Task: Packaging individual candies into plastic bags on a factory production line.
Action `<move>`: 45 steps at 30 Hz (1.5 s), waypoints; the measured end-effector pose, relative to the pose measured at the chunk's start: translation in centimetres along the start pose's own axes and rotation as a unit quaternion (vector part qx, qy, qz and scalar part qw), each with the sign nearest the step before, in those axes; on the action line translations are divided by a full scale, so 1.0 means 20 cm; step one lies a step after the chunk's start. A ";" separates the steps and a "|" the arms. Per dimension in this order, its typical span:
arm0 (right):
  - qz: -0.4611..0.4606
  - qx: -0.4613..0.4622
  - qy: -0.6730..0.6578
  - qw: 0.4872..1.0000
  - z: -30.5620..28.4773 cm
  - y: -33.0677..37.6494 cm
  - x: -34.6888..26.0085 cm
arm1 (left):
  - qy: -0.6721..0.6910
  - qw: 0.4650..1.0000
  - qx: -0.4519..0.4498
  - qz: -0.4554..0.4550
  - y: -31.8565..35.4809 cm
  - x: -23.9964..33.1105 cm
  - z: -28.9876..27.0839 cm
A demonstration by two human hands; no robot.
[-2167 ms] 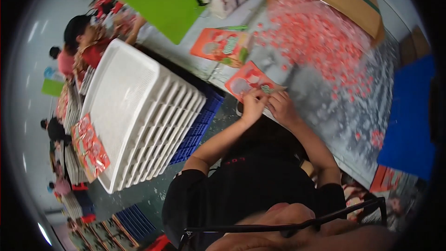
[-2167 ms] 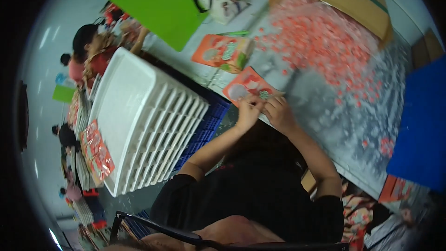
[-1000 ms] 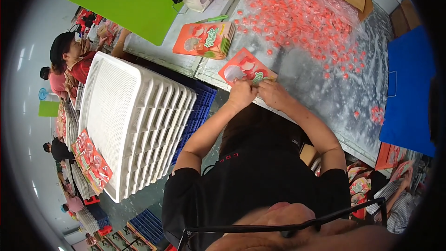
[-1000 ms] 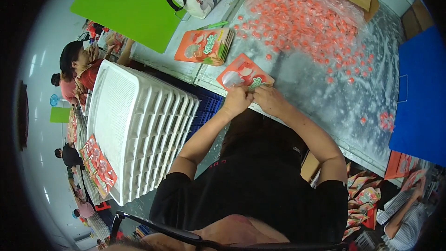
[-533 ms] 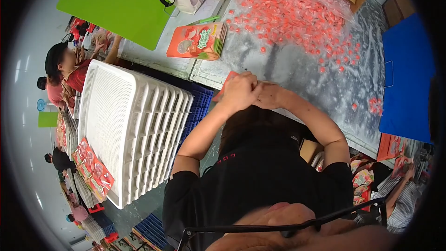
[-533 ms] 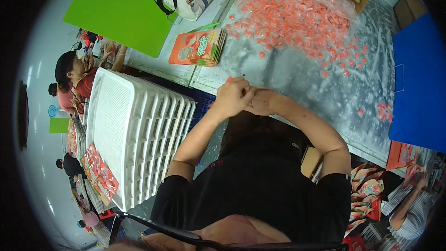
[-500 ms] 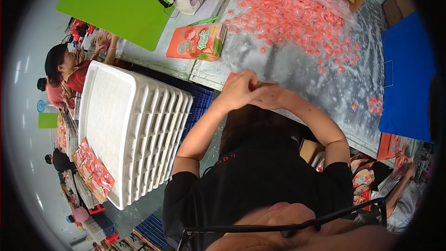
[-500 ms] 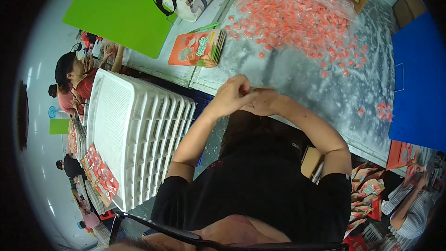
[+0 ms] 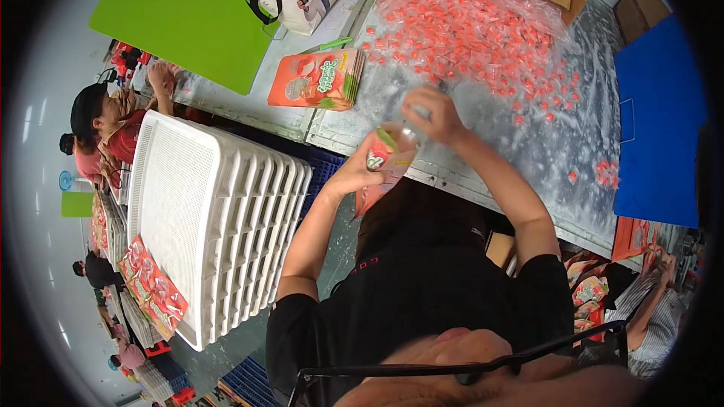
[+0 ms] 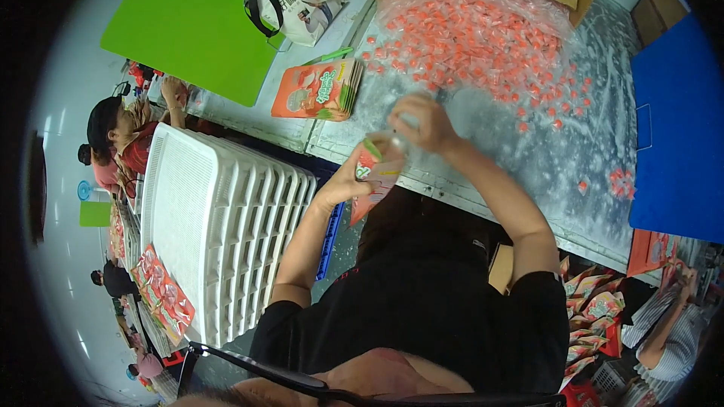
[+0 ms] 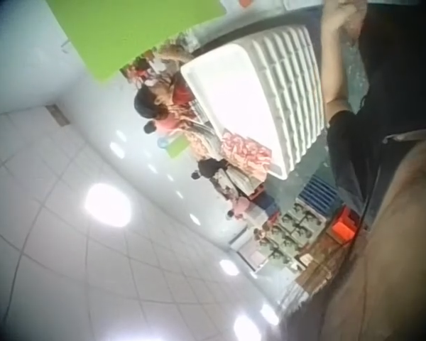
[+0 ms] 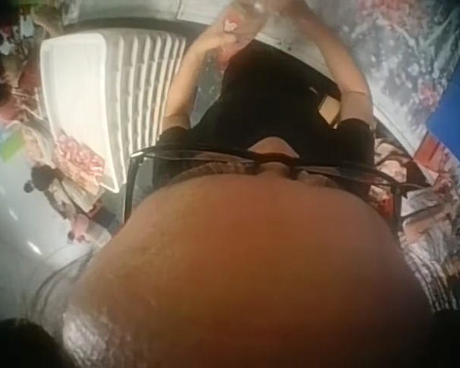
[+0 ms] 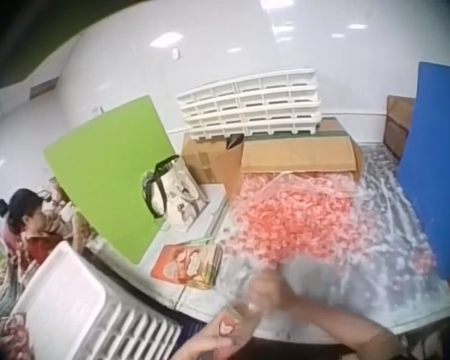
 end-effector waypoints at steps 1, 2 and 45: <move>-0.022 0.048 0.145 0.988 0.01 -0.01 0.15 | 0.008 1.000 0.020 -0.003 0.01 -0.01 -0.01; -0.023 0.048 0.146 0.988 0.05 -0.02 0.25 | 0.008 1.000 0.020 -0.002 0.03 -0.03 -0.01; 0.171 0.002 0.318 0.932 -0.60 0.63 0.51 | 0.034 0.995 0.090 0.012 0.13 -0.19 -0.11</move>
Point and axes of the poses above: each hand's wrist, its own y-axis away from the middle knuckle, its own z-axis out of the palm, x = y × z, the point moved 9 cm from there along -y, towards the middle knuckle, and after that the axes turned 12 degrees about x, right-handed, at the moved point
